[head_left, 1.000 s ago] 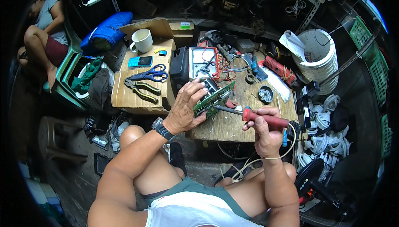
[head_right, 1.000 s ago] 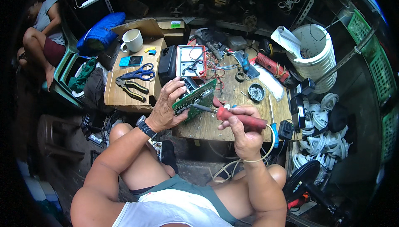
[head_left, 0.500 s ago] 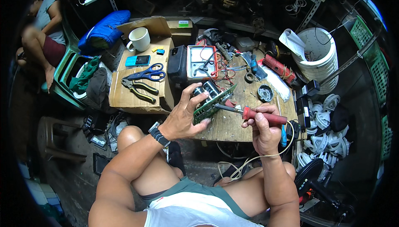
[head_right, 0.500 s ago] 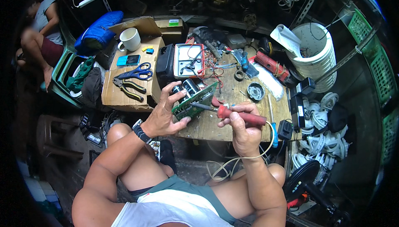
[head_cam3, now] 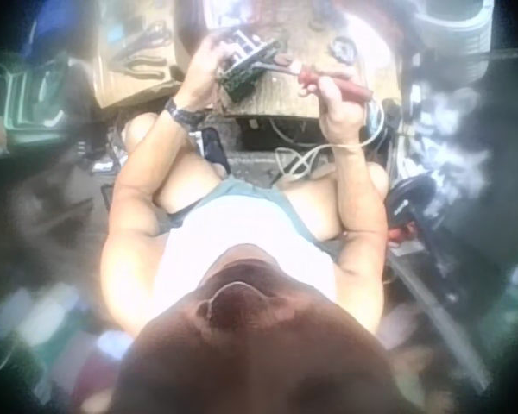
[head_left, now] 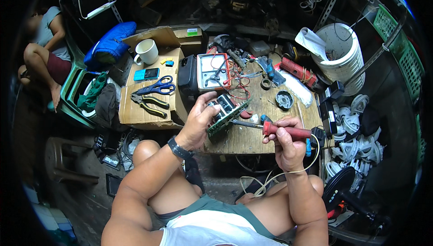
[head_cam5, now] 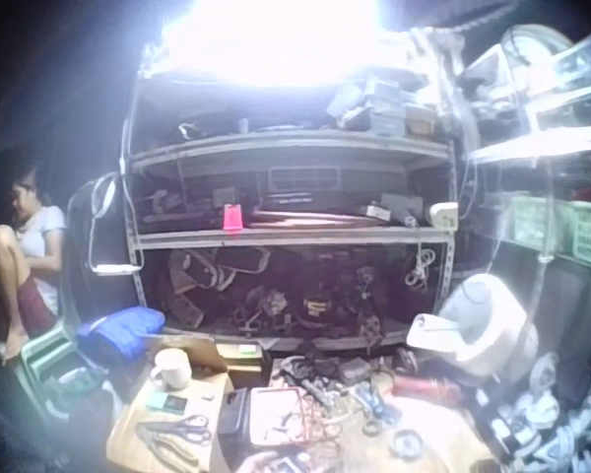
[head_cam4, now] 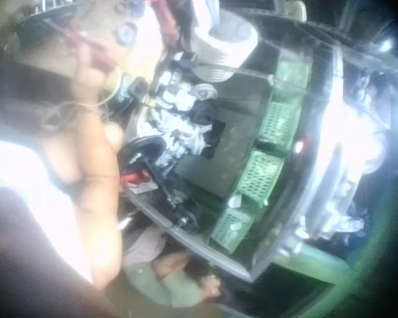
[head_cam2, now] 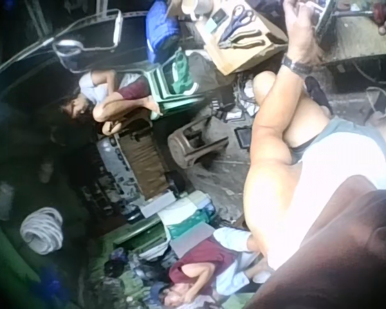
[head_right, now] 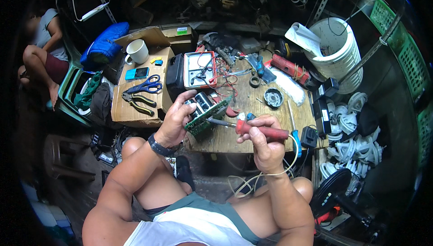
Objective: The person tests a circuit board using a multimeter and then solders components on the board using a soldering iron while holding it with their left hand.
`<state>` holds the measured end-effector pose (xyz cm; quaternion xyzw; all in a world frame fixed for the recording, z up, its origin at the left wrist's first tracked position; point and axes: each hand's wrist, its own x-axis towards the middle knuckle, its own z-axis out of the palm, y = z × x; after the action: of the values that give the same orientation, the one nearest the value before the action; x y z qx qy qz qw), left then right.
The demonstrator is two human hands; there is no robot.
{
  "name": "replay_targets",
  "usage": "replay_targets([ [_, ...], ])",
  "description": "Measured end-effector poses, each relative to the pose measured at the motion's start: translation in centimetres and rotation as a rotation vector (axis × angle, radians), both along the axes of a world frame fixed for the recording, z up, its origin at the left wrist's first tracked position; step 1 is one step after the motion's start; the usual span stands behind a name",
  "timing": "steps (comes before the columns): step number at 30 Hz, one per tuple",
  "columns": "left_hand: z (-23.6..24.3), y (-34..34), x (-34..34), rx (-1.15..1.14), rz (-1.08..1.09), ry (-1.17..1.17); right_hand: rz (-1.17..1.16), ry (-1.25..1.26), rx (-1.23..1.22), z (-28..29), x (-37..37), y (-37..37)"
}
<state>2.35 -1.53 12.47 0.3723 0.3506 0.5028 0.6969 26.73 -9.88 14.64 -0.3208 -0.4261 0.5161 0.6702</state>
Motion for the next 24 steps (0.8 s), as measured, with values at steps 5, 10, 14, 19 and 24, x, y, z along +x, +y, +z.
replay_targets([
  [5, -0.9, 0.4, 0.5, 0.037, -0.042, 0.177, 0.029, 0.009, 0.001, -0.4, -0.1, -0.1],
  [10, -1.2, 1.4, 0.3, 0.056, 0.0, 0.077, 0.045, -0.02, 0.016, -0.1, -0.2, -0.2],
  [14, -1.8, 1.5, 0.4, 0.088, -0.013, 0.086, 0.036, -0.041, 0.005, -0.3, -0.8, 0.1],
  [19, -1.7, 1.5, 0.1, 0.08, -0.002, 0.063, 0.042, -0.102, 0.05, -0.1, -1.8, 0.5],
  [24, -1.8, 1.6, 0.5, 0.076, -0.021, 0.079, 0.037, -0.084, 0.049, -1.0, -1.1, 0.6],
])
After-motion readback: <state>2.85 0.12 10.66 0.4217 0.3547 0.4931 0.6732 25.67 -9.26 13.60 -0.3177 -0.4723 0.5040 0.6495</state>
